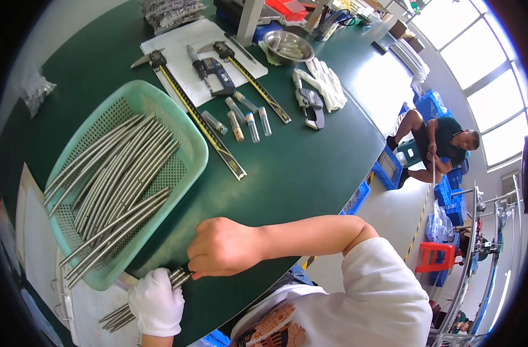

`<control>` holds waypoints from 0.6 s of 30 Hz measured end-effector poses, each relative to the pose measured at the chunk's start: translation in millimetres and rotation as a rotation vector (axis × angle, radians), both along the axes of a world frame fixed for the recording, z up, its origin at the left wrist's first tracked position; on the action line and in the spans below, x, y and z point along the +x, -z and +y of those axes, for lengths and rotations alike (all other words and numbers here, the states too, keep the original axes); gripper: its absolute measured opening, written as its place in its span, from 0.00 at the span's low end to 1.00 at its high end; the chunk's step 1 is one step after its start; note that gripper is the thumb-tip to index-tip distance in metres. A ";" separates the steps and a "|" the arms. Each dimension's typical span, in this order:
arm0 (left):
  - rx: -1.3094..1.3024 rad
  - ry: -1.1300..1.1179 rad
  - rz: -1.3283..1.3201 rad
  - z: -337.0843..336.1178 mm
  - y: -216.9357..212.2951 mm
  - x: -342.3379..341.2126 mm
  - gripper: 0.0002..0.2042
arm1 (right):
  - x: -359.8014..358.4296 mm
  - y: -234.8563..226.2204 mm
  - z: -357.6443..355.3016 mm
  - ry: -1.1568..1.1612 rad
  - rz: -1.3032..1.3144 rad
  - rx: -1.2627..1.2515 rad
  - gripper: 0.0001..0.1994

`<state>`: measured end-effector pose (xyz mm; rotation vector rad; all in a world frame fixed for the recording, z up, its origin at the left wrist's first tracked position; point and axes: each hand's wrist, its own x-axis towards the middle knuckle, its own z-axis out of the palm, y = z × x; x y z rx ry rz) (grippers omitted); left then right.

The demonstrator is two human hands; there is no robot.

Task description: The worker is manually assembling small metal caps onto the ends of curved metal rods at an industrial workbench.

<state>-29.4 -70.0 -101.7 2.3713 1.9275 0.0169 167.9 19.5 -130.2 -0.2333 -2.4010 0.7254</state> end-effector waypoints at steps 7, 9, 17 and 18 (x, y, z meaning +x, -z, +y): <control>0.005 0.004 -0.043 2.5 0.1 2.3 0.15 | 5.6 -4.1 4.8 0.032 0.004 -0.030 0.09; 0.003 -0.020 -0.067 2.8 -5.7 5.7 0.11 | 0.8 -1.5 2.4 0.002 0.083 -0.169 0.09; 0.022 -0.021 -0.121 4.6 -4.2 6.9 0.08 | 0.6 0.8 -1.3 0.003 0.037 -0.170 0.10; 0.040 -0.031 -0.101 3.4 -1.7 6.2 0.08 | -0.5 1.6 -1.8 0.006 0.057 -0.177 0.09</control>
